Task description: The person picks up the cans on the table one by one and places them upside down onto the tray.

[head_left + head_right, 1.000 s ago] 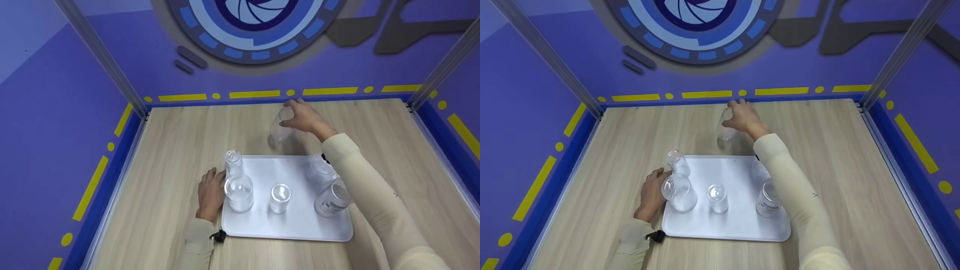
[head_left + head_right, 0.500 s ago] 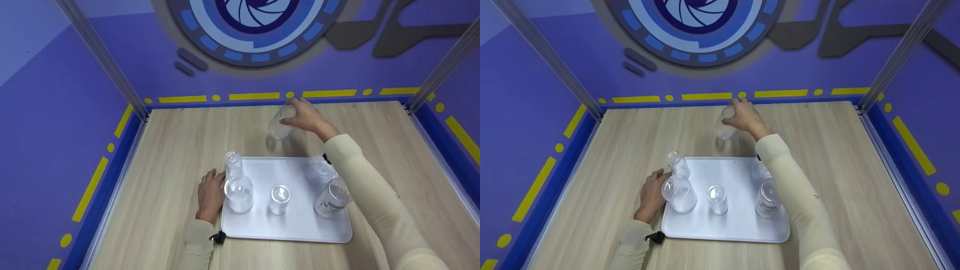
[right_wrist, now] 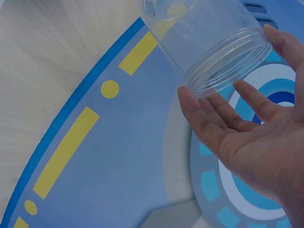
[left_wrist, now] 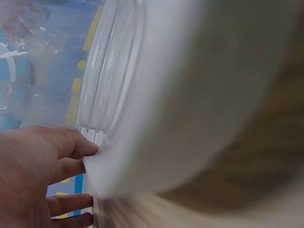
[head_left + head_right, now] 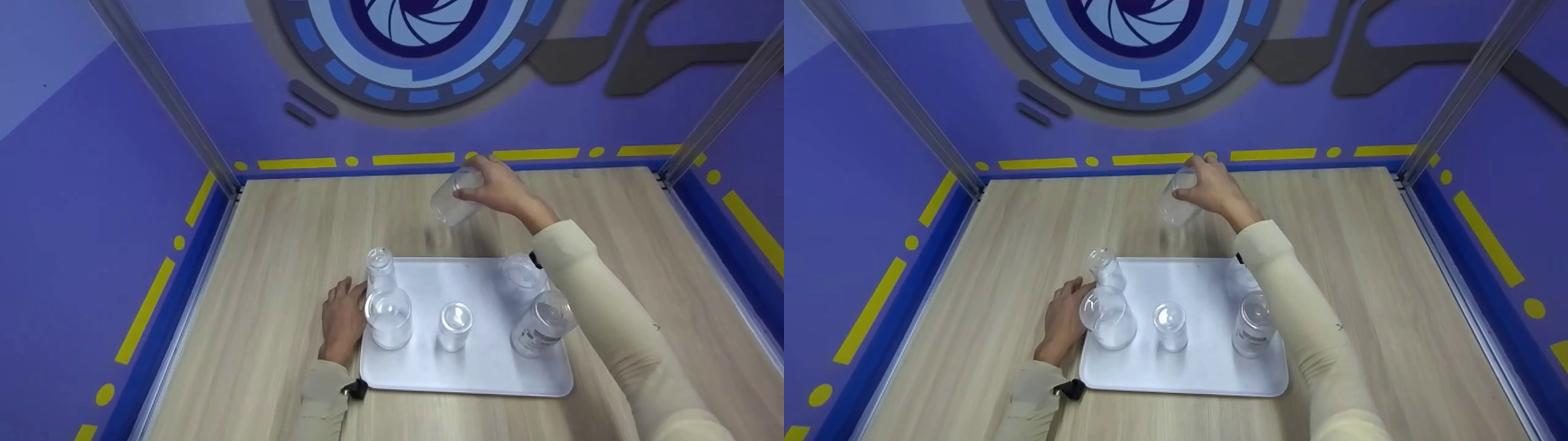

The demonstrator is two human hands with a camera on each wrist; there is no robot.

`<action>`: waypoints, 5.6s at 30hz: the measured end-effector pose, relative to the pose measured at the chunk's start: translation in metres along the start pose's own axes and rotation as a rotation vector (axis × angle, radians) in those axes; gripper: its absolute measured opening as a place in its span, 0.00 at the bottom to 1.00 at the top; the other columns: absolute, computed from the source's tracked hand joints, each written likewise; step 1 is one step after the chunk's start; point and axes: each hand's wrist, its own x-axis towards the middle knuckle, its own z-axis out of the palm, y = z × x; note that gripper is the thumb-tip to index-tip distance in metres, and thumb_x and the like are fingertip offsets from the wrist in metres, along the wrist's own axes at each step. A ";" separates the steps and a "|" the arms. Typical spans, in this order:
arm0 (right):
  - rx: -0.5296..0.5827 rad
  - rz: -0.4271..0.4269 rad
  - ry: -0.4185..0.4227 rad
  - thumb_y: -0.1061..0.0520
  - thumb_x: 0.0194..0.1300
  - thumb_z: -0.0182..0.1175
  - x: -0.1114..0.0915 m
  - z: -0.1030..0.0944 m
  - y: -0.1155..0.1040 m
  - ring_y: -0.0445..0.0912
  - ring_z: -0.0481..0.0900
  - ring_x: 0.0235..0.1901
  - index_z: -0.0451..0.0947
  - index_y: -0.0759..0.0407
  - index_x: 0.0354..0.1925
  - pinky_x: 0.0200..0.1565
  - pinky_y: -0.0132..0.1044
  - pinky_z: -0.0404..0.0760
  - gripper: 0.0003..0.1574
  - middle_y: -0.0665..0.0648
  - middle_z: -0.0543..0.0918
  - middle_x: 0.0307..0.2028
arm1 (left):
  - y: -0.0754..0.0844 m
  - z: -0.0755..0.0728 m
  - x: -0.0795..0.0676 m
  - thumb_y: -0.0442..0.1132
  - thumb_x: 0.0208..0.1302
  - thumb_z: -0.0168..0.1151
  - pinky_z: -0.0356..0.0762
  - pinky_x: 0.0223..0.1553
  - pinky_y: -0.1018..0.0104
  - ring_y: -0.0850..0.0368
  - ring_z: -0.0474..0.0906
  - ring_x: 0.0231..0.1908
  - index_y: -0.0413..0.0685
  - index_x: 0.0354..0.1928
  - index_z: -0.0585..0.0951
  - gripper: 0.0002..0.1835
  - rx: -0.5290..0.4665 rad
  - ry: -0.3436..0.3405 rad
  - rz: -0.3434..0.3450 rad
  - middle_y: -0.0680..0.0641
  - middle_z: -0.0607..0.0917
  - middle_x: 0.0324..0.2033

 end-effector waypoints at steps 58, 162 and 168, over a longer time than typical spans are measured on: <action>0.455 0.127 -0.058 0.40 0.72 0.69 -0.045 -0.001 0.038 0.60 0.72 0.67 0.64 0.62 0.78 0.61 0.54 0.81 0.49 0.68 0.73 0.70 | 0.002 -0.002 0.000 0.44 0.80 0.57 0.69 0.67 0.35 0.33 0.68 0.71 0.50 0.68 0.83 0.20 0.013 -0.019 0.004 0.33 0.73 0.71; 1.005 0.144 -0.036 0.52 0.81 0.58 -0.077 -0.023 0.050 0.49 0.84 0.51 0.66 0.62 0.67 0.50 0.41 0.86 0.26 0.57 0.81 0.54 | 0.144 -0.087 0.071 0.54 0.73 0.64 0.74 0.68 0.53 0.45 0.69 0.73 0.48 0.79 0.68 0.38 -0.879 -0.025 0.180 0.45 0.72 0.74; 1.006 0.146 -0.035 0.52 0.81 0.57 -0.077 -0.022 0.049 0.48 0.84 0.51 0.63 0.62 0.69 0.50 0.41 0.87 0.27 0.56 0.82 0.53 | 0.154 -0.081 0.078 0.54 0.73 0.64 0.74 0.68 0.47 0.46 0.69 0.73 0.50 0.81 0.66 0.39 -0.875 -0.091 0.165 0.46 0.71 0.75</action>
